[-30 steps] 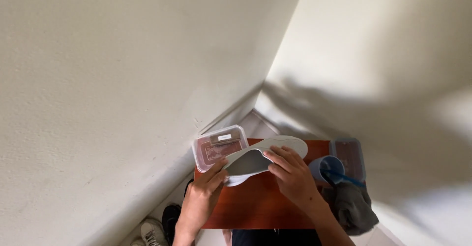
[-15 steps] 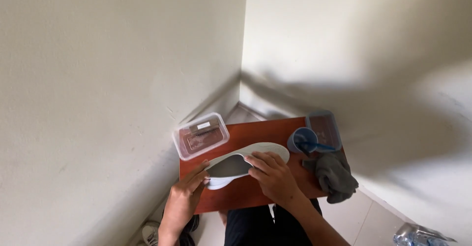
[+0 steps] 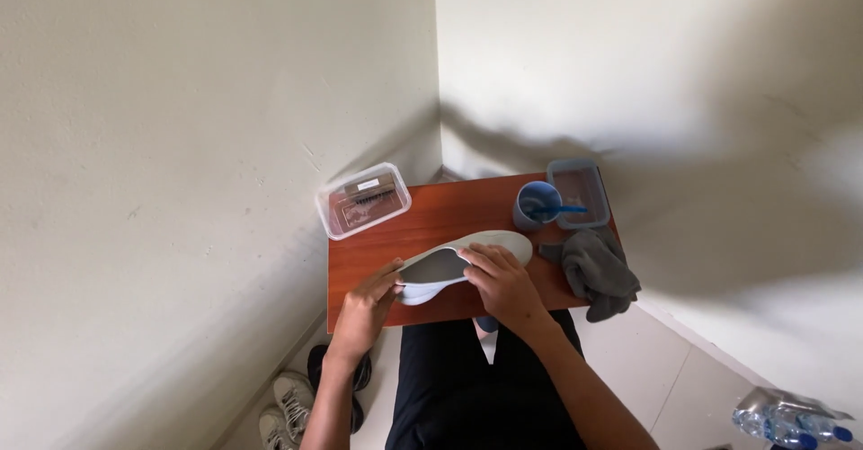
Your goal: The person sits on the floor and cleans a white sneaker. They remove the insole, then use a brush dipped in a blue liquid to scrub the sole and upper of the shoe. Finally, they wipe the shoe with a cloth.
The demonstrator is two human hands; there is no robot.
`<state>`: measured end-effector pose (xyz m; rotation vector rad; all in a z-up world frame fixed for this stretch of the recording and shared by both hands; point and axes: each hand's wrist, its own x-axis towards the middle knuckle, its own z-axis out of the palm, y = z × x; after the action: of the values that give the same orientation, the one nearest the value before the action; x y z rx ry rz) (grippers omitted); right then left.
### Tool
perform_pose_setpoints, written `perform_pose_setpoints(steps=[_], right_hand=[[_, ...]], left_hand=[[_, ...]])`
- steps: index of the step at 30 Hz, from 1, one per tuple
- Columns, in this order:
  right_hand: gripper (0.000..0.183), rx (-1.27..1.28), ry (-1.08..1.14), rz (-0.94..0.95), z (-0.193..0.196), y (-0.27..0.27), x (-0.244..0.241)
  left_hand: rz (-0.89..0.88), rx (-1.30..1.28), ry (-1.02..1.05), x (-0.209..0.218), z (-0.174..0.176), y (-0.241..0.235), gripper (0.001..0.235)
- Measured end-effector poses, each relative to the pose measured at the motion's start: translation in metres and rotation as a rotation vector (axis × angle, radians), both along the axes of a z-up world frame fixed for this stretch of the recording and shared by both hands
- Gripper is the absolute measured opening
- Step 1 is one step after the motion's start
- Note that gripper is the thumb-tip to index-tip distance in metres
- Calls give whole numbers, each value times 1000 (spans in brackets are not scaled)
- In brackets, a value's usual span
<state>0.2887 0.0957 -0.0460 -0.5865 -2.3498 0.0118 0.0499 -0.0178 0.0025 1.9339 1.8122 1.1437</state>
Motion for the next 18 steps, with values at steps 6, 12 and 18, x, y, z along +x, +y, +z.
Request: perform_pose_setpoints(steps=[6,12,18], right_hand=[[6,0,-7,-8,-24,-7,16],[5,-48,3,57,-41,-15,17],[3,-76,17,103,-68,-9,11]], left_hand=[[27,-11,-60,17,-26,-9,10],[41,-9,-50,23,-50,-30,13],[111,-52,-2,33,-65,-47,6]])
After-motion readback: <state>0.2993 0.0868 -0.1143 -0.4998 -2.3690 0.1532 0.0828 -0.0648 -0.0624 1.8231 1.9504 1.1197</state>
